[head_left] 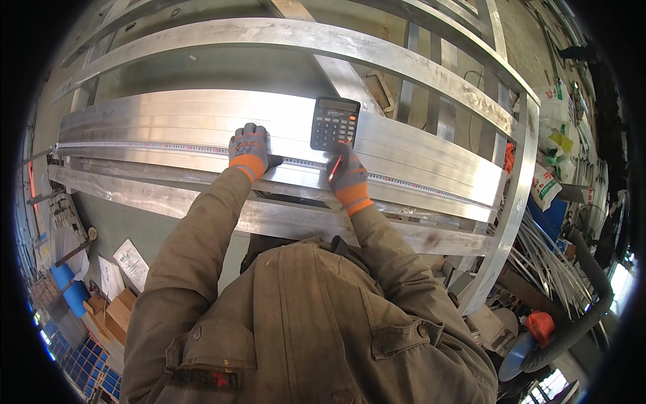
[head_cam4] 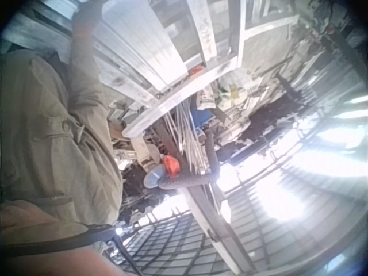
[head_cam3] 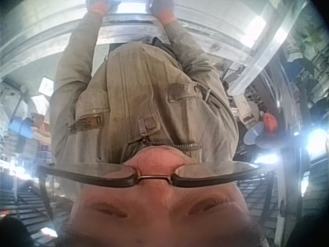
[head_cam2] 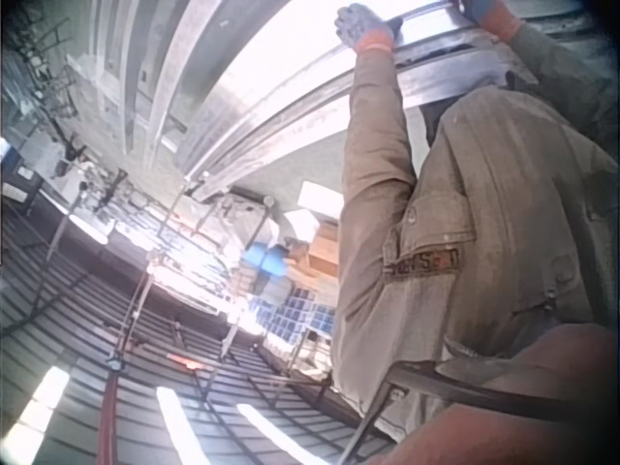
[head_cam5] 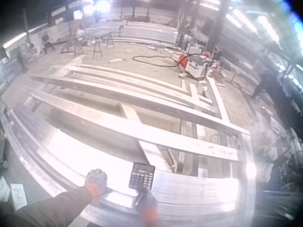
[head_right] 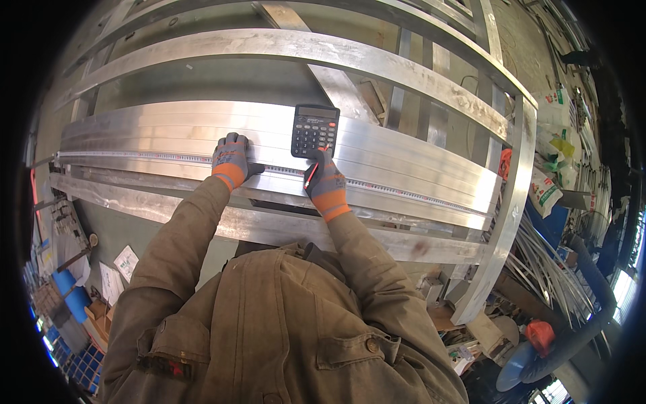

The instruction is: The person uses a calculator to compute measurements, then places a metal ruler on a long aluminum beam and marks multiple points along its length with a red pen. The person repeatedly repositions the ruler and marks new points.

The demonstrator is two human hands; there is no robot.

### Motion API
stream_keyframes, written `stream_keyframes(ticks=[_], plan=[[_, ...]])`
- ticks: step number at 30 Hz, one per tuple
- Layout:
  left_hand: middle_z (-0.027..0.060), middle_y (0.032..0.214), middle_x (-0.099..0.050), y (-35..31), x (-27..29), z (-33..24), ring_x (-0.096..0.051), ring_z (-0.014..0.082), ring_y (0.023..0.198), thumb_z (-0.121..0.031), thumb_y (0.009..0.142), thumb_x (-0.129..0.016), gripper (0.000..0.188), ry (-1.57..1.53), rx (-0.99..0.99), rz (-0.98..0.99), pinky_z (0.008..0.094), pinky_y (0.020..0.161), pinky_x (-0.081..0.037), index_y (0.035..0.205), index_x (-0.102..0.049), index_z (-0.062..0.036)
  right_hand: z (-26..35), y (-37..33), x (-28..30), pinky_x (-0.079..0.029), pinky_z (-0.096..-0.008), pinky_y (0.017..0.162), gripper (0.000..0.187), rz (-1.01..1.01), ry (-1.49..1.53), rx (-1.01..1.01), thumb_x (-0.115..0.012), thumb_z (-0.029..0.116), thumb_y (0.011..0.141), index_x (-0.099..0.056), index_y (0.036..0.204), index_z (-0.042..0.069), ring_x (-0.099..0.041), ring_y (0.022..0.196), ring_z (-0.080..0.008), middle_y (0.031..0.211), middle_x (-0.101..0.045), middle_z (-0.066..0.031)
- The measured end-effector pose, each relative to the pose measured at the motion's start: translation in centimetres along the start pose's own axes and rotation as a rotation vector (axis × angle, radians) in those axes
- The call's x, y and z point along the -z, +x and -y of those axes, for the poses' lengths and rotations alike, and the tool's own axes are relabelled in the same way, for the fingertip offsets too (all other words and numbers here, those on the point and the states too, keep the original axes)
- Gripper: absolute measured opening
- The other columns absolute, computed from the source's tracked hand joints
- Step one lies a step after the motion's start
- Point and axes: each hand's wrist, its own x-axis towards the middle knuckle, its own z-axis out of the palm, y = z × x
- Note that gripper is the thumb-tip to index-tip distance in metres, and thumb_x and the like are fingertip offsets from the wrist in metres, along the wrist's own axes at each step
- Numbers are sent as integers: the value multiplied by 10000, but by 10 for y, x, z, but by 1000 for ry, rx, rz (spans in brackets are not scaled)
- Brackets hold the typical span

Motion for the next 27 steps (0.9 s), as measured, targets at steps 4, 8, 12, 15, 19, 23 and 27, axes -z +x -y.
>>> stream_keyframes(ticks=[4, 8, 12, 15, 19, 23, 27], plan=[[147, 1523, -642, 0, 1, 0, -591, 385, 1457, -530, 780, -1055, 831, 5, -8, -5, 487, 1248, -526, 1416, -744, -95, 5, 1, 0, -627, -515, 885, 405, -26, 18, 53, -753, 22, 994, -685, 1374, 140, -788, 1070, -463, 1150, -794, -180], [145, 1541, -632, -1, -1, -1, -585, 385, 1466, -528, 783, -1053, 827, 4, -7, -5, 493, 1253, -522, 1419, -744, -99, 9, 12, -7, -627, -516, 886, 386, -131, 43, 203, -751, 19, 994, -685, 1356, 134, -785, 1074, -459, 1166, -797, -177], [138, 1556, -625, -1, 0, -1, -583, 389, 1471, -521, 792, -1049, 814, 2, 2, -7, 498, 1258, -517, 1422, -743, -105, 10, 18, -12, -621, -519, 877, 375, -35, -33, 115, -736, 13, 991, -685, 1343, 130, -780, 1088, -450, 1186, -787, -166], [136, 1563, -624, -2, 2, -1, -580, 393, 1479, -517, 799, -1044, 810, -1, -1, 2, 496, 1263, -515, 1430, -742, -108, 5, 13, -2, -616, -513, 868, 373, -121, 41, 76, -713, 7, 992, -686, 1342, 132, -775, 1079, -439, 1215, -777, -158], [137, 1561, -625, -1, 2, -2, -581, 398, 1476, -517, 798, -1045, 811, 3, 10, 11, 498, 1264, -513, 1430, -743, -108, -9, 11, 16, -612, -500, 865, 351, -250, 74, 105, -690, 3, 999, -688, 1329, 121, -767, 1046, -431, 1189, -776, -161], [121, 1554, -632, -1, 1, -1, -583, 384, 1482, -550, 799, -1043, 838, 10, -2, 8, 500, 1268, -507, 1443, -741, -106, -19, 3, 20, -608, -501, 856, 354, -228, 51, 105, -684, -4, 992, -695, 1328, 107, -760, 1013, -423, 1139, -764, -160], [119, 1552, -640, 0, 1, -1, -589, 376, 1477, -562, 801, -1042, 849, 24, -12, 11, 495, 1266, -505, 1449, -742, -103, -22, 1, 17, -601, -498, 866, 336, -182, 15, 48, -686, -6, 998, -710, 1316, 100, -753, 991, -403, 1116, -758, -160]])
